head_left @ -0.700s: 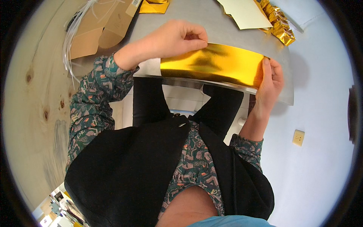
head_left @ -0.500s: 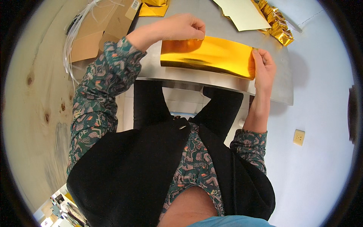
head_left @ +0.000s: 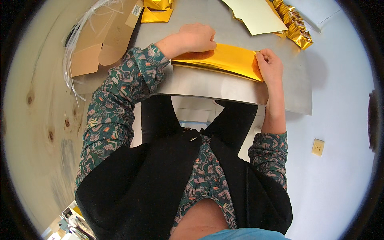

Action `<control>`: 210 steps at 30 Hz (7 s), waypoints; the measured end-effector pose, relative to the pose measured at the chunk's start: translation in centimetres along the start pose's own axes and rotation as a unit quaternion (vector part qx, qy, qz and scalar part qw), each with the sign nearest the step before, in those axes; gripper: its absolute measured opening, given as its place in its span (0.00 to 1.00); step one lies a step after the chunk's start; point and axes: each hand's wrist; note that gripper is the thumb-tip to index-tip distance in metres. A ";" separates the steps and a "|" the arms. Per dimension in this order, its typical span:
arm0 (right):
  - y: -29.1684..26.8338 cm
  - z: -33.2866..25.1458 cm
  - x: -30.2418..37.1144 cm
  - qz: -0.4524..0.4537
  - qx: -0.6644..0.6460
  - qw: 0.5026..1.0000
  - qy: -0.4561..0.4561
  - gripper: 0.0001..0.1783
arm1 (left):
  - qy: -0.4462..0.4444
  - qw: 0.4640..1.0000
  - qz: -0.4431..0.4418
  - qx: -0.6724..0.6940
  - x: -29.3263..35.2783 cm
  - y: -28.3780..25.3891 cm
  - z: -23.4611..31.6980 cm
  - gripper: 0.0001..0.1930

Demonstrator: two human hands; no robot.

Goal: The person folds a gold-colored sheet of paper by hand on a table, making multiple creases and shaping it into a small origami object. The finished piece is placed on the table among other similar items.

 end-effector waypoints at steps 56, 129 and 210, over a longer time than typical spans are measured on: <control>0.6 -1.1 -1.0 -0.031 0.097 0.995 0.016 0.10 | 0.204 0.975 0.059 -0.067 3.2 6.2 -2.3 0.36; 0.9 -5.2 13.3 -0.067 0.327 0.897 -0.289 0.40 | 0.192 0.978 0.072 -0.048 4.5 5.5 -0.8 0.37; 3.7 -2.0 1.3 -0.073 0.299 0.887 -0.344 0.30 | 0.224 0.957 0.167 -0.073 9.3 5.7 3.7 0.29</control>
Point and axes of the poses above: each hand's wrist, its own x-axis away from the middle knuckle, its own y-axis out of the palm, z = x × y, and after that the axes turned 3 degrees about x, right-handed
